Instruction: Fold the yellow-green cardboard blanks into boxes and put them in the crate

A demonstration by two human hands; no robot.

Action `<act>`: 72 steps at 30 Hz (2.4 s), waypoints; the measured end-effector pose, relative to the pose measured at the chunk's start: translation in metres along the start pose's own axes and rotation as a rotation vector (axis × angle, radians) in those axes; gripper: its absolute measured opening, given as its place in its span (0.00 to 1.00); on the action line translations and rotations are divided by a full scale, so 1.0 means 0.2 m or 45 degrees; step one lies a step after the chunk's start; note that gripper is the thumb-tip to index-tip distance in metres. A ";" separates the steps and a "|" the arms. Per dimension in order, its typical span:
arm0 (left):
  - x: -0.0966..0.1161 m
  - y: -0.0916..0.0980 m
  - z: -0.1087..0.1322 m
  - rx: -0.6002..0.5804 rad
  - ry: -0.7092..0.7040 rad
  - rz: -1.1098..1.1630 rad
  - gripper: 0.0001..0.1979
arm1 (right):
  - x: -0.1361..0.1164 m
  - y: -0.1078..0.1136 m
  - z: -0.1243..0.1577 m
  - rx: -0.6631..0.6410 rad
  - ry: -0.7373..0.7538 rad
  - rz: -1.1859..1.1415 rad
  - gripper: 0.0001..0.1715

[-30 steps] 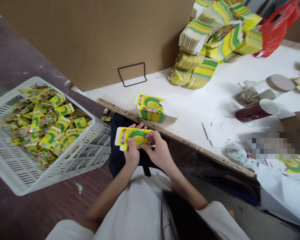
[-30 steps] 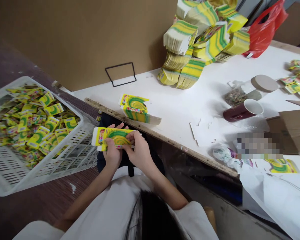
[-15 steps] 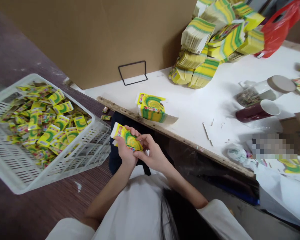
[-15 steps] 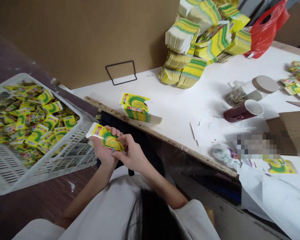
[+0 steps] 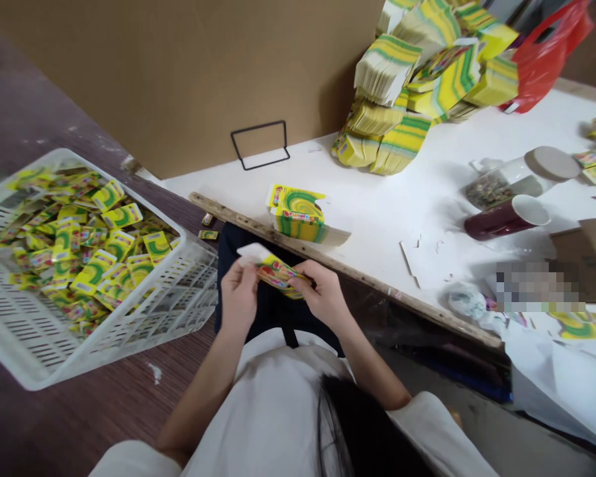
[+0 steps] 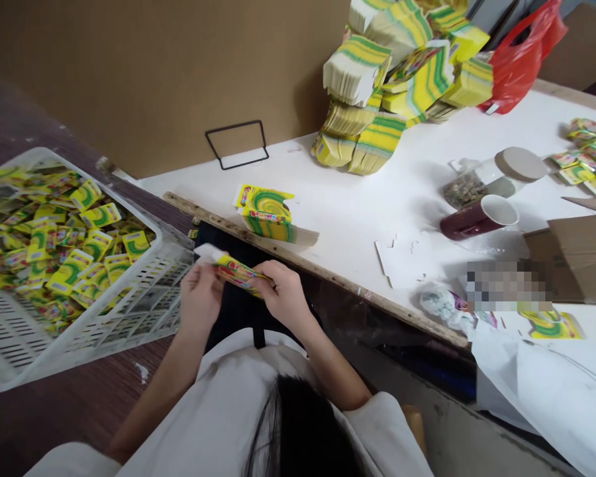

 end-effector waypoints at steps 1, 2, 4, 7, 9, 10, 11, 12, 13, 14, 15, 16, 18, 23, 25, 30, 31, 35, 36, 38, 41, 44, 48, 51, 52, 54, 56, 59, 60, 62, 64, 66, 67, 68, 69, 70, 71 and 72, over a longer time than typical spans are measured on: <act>0.05 0.03 -0.02 -0.088 -0.022 -0.045 0.28 | -0.01 0.02 0.00 -0.040 0.088 0.126 0.08; 0.10 0.05 -0.05 -0.186 -0.050 -0.095 0.34 | -0.03 0.03 0.00 -0.086 0.183 0.261 0.09; 0.18 0.08 -0.06 -0.437 -0.073 -0.337 0.43 | -0.06 0.04 0.02 -0.167 0.380 0.492 0.13; 0.20 0.05 -0.01 -0.857 -0.012 -0.907 0.55 | -0.11 0.02 0.05 -0.189 0.617 0.613 0.17; 0.16 0.01 0.04 -0.936 0.020 -1.153 0.51 | -0.13 0.01 0.07 -0.027 0.592 0.593 0.18; 0.13 -0.01 0.06 -0.895 0.015 -1.218 0.46 | -0.12 0.01 0.08 0.110 0.516 0.541 0.22; 0.12 -0.02 0.08 -0.822 -0.007 -1.258 0.42 | -0.11 0.02 0.09 0.256 0.408 0.451 0.29; 0.10 -0.03 0.09 -0.742 -0.041 -1.279 0.40 | -0.10 0.02 0.10 0.372 0.285 0.309 0.37; 0.09 -0.04 0.11 -0.681 -0.083 -1.295 0.41 | -0.07 0.02 0.11 0.425 0.158 0.118 0.42; 0.08 -0.05 0.12 -0.656 -0.124 -1.305 0.43 | -0.04 0.00 0.11 0.405 0.029 -0.101 0.41; 0.06 -0.06 0.13 -0.661 -0.165 -1.309 0.44 | -0.01 -0.02 0.11 0.328 -0.106 -0.318 0.35; 0.05 -0.07 0.15 -0.678 -0.202 -1.312 0.45 | 0.01 -0.05 0.11 0.217 -0.235 -0.504 0.29; 0.04 -0.08 0.16 -0.714 -0.267 -1.331 0.42 | 0.04 -0.10 0.10 0.041 -0.427 -0.704 0.21; 0.03 -0.07 0.16 -0.732 -0.361 -1.383 0.25 | 0.03 -0.11 0.06 -0.021 -0.384 -0.596 0.23; 0.02 -0.06 0.14 -0.719 -0.282 -1.405 0.26 | 0.01 -0.11 0.06 -0.098 -0.298 -0.525 0.27; -0.03 -0.05 0.10 -0.622 -0.308 -1.310 0.42 | -0.02 -0.13 0.09 -0.238 -0.032 -0.191 0.36; -0.04 -0.05 0.09 -0.570 -0.396 -1.268 0.44 | -0.02 -0.13 0.09 -0.202 0.005 -0.146 0.33; -0.02 -0.04 0.10 -0.431 -0.533 -1.381 0.36 | 0.00 -0.07 0.08 0.087 0.040 -0.140 0.27; -0.01 -0.03 0.10 -0.450 -0.508 -1.430 0.32 | 0.01 -0.05 0.08 0.095 0.043 -0.125 0.27; 0.02 -0.02 0.11 -0.530 -0.455 -1.459 0.27 | 0.03 -0.03 0.07 -0.023 0.086 -0.052 0.27; 0.08 -0.01 0.12 -0.637 -0.458 -1.454 0.27 | 0.04 0.01 0.06 -0.276 0.193 0.030 0.23; 0.13 0.00 0.10 -0.746 -0.444 -1.496 0.28 | 0.04 0.07 0.03 -0.432 0.229 -0.010 0.14; 0.17 -0.02 0.09 -0.813 -0.508 -1.537 0.28 | 0.03 0.10 0.01 -0.573 0.246 -0.040 0.12; 0.17 -0.05 0.10 -0.768 -0.585 -1.571 0.26 | 0.02 0.07 0.01 -0.476 0.224 0.025 0.11; 0.16 -0.05 0.10 -0.747 -0.594 -1.566 0.26 | 0.02 0.05 0.02 -0.428 0.217 0.046 0.12; 0.16 -0.05 0.10 -0.721 -0.593 -1.537 0.27 | 0.02 0.02 0.03 -0.369 0.211 0.072 0.18; 0.17 -0.04 0.09 -0.721 -0.581 -1.507 0.28 | 0.02 0.02 0.03 -0.372 0.227 0.079 0.20; 0.17 -0.03 0.07 -0.766 -0.552 -1.494 0.28 | 0.02 0.05 0.02 -0.461 0.285 0.068 0.14; 0.17 -0.03 0.07 -0.783 -0.543 -1.488 0.28 | 0.02 0.06 0.01 -0.491 0.304 0.065 0.13; 0.17 -0.04 0.07 -0.799 -0.537 -1.478 0.26 | 0.01 0.08 0.00 -0.513 0.317 0.084 0.11; 0.16 -0.05 0.07 -0.786 -0.547 -1.475 0.26 | 0.01 0.07 0.00 -0.495 0.295 0.130 0.12; 0.15 -0.06 0.08 -0.770 -0.562 -1.471 0.26 | 0.01 0.04 0.01 -0.457 0.267 0.182 0.11; 0.15 -0.06 0.08 -0.769 -0.566 -1.465 0.26 | 0.01 0.03 0.02 -0.435 0.268 0.197 0.10; 0.15 -0.06 0.08 -0.764 -0.566 -1.456 0.26 | 0.02 0.02 0.03 -0.409 0.280 0.201 0.10; 0.14 -0.06 0.08 -0.741 -0.559 -1.443 0.26 | 0.02 0.02 0.03 -0.377 0.299 0.199 0.10; 0.14 -0.05 0.08 -0.695 -0.544 -1.425 0.28 | 0.02 0.02 0.03 -0.342 0.320 0.195 0.10; 0.14 -0.04 0.07 -0.625 -0.519 -1.398 0.30 | 0.03 0.03 0.03 -0.303 0.336 0.193 0.10; 0.14 -0.03 0.07 -0.543 -0.474 -1.358 0.33 | 0.03 0.04 0.03 -0.261 0.342 0.196 0.11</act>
Point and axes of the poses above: each hand's wrist, its own z-axis away from the middle knuckle, its own y-axis out of the back of the hand, x = y × z, the point moved 3 cm from there along -z, towards the middle knuckle, and after that the axes turned 3 degrees about y, right-handed, at the moved point
